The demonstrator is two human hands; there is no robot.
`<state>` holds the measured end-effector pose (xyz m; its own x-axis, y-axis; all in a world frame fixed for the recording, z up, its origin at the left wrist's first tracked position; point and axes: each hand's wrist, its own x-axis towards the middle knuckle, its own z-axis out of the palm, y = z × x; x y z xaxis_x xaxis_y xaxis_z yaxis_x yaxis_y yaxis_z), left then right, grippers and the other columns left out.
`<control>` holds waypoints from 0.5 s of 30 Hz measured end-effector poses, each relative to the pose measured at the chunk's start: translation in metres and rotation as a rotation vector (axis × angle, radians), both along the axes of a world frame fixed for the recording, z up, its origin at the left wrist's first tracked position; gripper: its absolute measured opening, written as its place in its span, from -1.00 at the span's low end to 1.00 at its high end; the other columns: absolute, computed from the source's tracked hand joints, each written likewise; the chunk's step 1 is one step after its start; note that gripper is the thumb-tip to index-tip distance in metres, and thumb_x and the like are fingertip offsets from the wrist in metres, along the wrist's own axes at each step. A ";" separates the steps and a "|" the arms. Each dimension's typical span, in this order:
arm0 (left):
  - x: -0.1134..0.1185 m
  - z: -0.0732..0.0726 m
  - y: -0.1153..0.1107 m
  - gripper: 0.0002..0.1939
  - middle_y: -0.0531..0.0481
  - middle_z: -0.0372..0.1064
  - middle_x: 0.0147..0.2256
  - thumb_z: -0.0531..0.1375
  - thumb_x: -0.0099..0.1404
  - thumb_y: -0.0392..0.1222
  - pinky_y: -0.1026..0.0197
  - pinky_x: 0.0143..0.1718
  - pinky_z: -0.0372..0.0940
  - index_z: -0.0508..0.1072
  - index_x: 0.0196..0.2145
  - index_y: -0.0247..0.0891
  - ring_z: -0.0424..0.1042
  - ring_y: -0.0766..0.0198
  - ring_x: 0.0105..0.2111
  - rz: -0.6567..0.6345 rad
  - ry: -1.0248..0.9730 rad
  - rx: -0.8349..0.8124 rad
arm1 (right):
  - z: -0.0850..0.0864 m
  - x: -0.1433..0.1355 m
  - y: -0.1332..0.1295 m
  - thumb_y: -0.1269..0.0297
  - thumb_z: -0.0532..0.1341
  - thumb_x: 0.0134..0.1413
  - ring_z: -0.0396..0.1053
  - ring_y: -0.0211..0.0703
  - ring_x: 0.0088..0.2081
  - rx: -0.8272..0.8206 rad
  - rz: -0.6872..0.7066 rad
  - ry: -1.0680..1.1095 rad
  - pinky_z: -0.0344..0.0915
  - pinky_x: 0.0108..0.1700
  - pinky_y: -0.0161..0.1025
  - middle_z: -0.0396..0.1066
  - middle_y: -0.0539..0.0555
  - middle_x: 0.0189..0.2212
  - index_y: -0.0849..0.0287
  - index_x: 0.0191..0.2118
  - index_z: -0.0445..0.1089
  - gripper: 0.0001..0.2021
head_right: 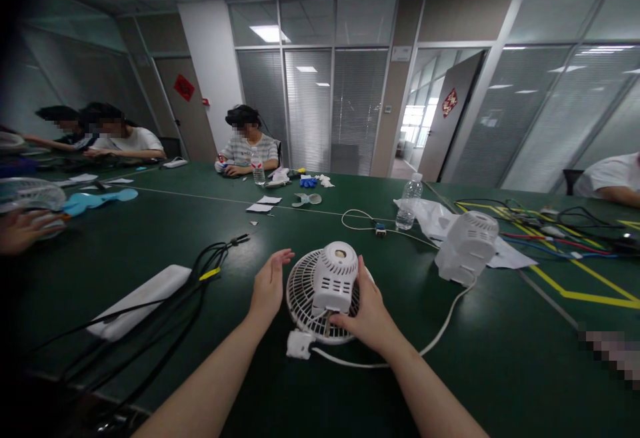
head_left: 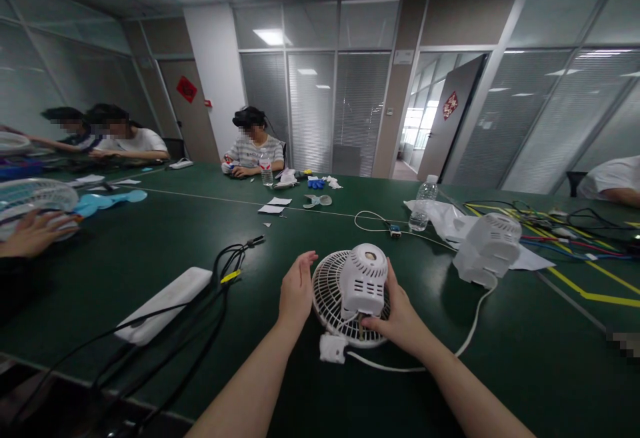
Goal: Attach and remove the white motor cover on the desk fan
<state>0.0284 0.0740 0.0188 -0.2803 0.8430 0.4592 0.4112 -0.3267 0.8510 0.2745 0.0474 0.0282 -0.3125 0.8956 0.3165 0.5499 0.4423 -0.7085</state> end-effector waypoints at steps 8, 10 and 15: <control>-0.014 -0.017 0.012 -0.66 -0.08 0.51 -0.15 -0.13 0.44 -0.14 -0.01 0.01 0.27 0.32 0.03 -0.20 0.48 0.19 -0.13 0.041 -0.097 -0.110 | 0.014 -0.004 -0.009 0.09 0.36 -0.12 0.06 0.18 0.26 0.045 0.003 0.010 -0.04 0.27 0.17 0.18 0.23 0.20 0.10 0.32 -0.12 -0.08; -0.016 -0.019 0.010 -0.66 -0.09 0.50 -0.13 -0.12 0.42 -0.20 0.01 0.01 0.28 0.29 0.06 -0.21 0.48 0.22 -0.13 0.035 -0.099 -0.120 | 0.018 -0.003 -0.012 0.11 0.37 -0.15 0.13 0.19 0.22 0.049 0.015 0.016 0.00 0.26 0.17 0.21 0.23 0.17 0.12 0.29 -0.06 -0.10; -0.020 -0.019 0.004 -0.65 -0.13 0.46 -0.09 -0.04 0.35 -0.31 0.07 -0.03 0.32 0.26 0.07 -0.24 0.48 0.25 -0.12 0.004 -0.058 -0.149 | 0.033 0.025 -0.030 0.10 0.38 -0.18 0.28 0.21 0.12 0.022 0.055 -0.026 0.16 0.18 0.16 0.30 0.25 0.12 0.15 0.28 -0.02 -0.10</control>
